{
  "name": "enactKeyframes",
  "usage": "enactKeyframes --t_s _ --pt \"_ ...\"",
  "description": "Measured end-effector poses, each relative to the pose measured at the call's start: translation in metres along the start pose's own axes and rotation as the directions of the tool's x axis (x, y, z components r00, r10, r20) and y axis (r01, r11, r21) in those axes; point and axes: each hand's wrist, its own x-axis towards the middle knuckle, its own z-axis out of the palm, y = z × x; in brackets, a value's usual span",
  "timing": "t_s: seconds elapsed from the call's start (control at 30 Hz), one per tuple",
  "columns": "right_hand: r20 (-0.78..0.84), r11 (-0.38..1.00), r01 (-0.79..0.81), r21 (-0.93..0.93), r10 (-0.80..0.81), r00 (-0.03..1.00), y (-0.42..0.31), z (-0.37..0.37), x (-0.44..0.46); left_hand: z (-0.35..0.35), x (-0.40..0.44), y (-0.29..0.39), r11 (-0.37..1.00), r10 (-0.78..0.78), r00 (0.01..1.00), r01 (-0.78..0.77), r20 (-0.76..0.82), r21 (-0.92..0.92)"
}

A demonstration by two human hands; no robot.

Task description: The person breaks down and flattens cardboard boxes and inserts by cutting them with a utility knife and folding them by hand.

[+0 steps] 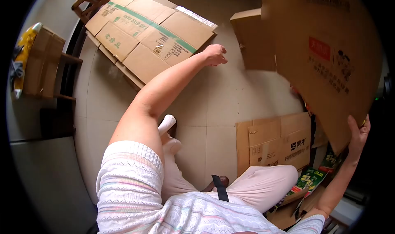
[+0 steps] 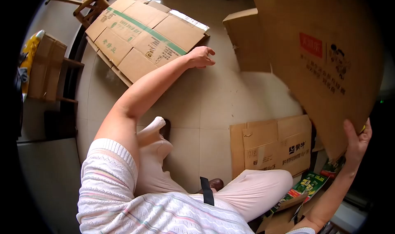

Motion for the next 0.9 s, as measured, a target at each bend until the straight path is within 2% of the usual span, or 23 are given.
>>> enactKeyframes --t_s 0.07,0.13,0.23,0.3,0.33,0.43,0.47,0.5,0.53,0.57,0.63,0.67,0.7,0.73,0.83,0.87,0.9 --pt "0.038 0.980 0.161 -0.120 -0.157 0.987 -0.005 -0.012 0.027 -0.015 -0.011 0.003 0.999 -0.012 1.000 0.013 0.009 -0.040" --pt "0.002 0.922 0.323 -0.212 -0.331 0.944 -0.020 -0.003 0.048 -0.030 -0.015 -0.006 0.999 -0.003 1.000 0.002 -0.024 -0.050" --pt "0.034 0.782 0.395 -0.482 -0.434 0.900 -0.064 0.018 0.089 -0.058 -0.025 -0.019 0.985 -0.025 0.991 0.001 -0.134 -0.175" --pt "-0.031 0.717 0.453 -0.530 -0.550 0.834 -0.097 0.061 0.116 -0.080 -0.035 -0.026 0.962 -0.072 0.980 0.020 -0.184 -0.271" --pt "-0.051 0.703 0.524 -0.480 -0.619 0.783 -0.124 0.095 0.124 -0.091 -0.040 -0.035 0.943 -0.085 0.969 0.003 -0.232 -0.333" --pt "0.032 0.393 0.710 -0.584 -0.863 0.504 -0.184 0.191 0.145 -0.137 -0.059 -0.062 0.829 -0.185 0.921 -0.041 -0.342 -0.558" --pt "-0.023 0.444 0.825 -0.350 -0.884 0.466 -0.193 0.225 0.158 -0.154 -0.070 -0.076 0.732 -0.215 0.891 -0.124 -0.400 -0.670" --pt "-0.077 0.433 0.897 -0.095 -0.901 0.427 -0.202 0.259 0.170 -0.164 -0.080 -0.091 0.628 -0.261 0.830 -0.243 -0.493 -0.740" --pt "-0.087 0.223 0.970 -0.102 -0.973 0.214 -0.216 0.289 0.177 -0.176 -0.094 -0.106 0.528 -0.333 0.773 -0.321 -0.540 -0.786" --pt "-0.063 0.260 0.944 -0.201 -0.965 0.253 -0.214 0.320 0.178 -0.184 -0.108 -0.126 0.499 -0.390 0.698 -0.388 -0.601 -0.775" --pt "-0.031 0.268 0.934 -0.238 -0.963 0.269 -0.200 0.380 0.180 -0.190 -0.138 -0.162 0.331 -0.547 0.574 -0.520 -0.609 -0.787" --pt "0.035 0.263 0.936 -0.236 -0.960 0.279 -0.187 0.407 0.177 -0.195 -0.153 -0.177 0.269 -0.651 0.523 -0.519 -0.550 -0.812" --pt "0.093 0.260 0.940 -0.221 -0.954 0.286 -0.171 0.432 0.174 -0.190 -0.168 -0.187 0.271 -0.670 0.442 -0.603 -0.596 -0.751" --pt "0.190 0.302 0.929 -0.214 -0.920 0.342 -0.155 0.452 0.165 -0.190 -0.179 -0.208 0.207 -0.623 0.520 -0.610 -0.584 -0.765" --pt "0.375 0.304 0.926 -0.225 -0.850 0.371 -0.100 0.502 0.148 -0.177 -0.202 -0.311 0.012 -0.431 0.725 -0.590 -0.537 -0.807" --pt "0.409 0.315 0.922 -0.227 -0.828 0.384 -0.086 0.510 0.143 -0.174 -0.198 -0.339 0.044 -0.510 0.729 -0.509 -0.457 -0.860" --pt "0.442 0.325 0.917 -0.230 -0.805 0.396 -0.075 0.515 0.138 -0.167 -0.204 -0.309 -0.104 -0.594 0.720 -0.511 -0.359 -0.853"
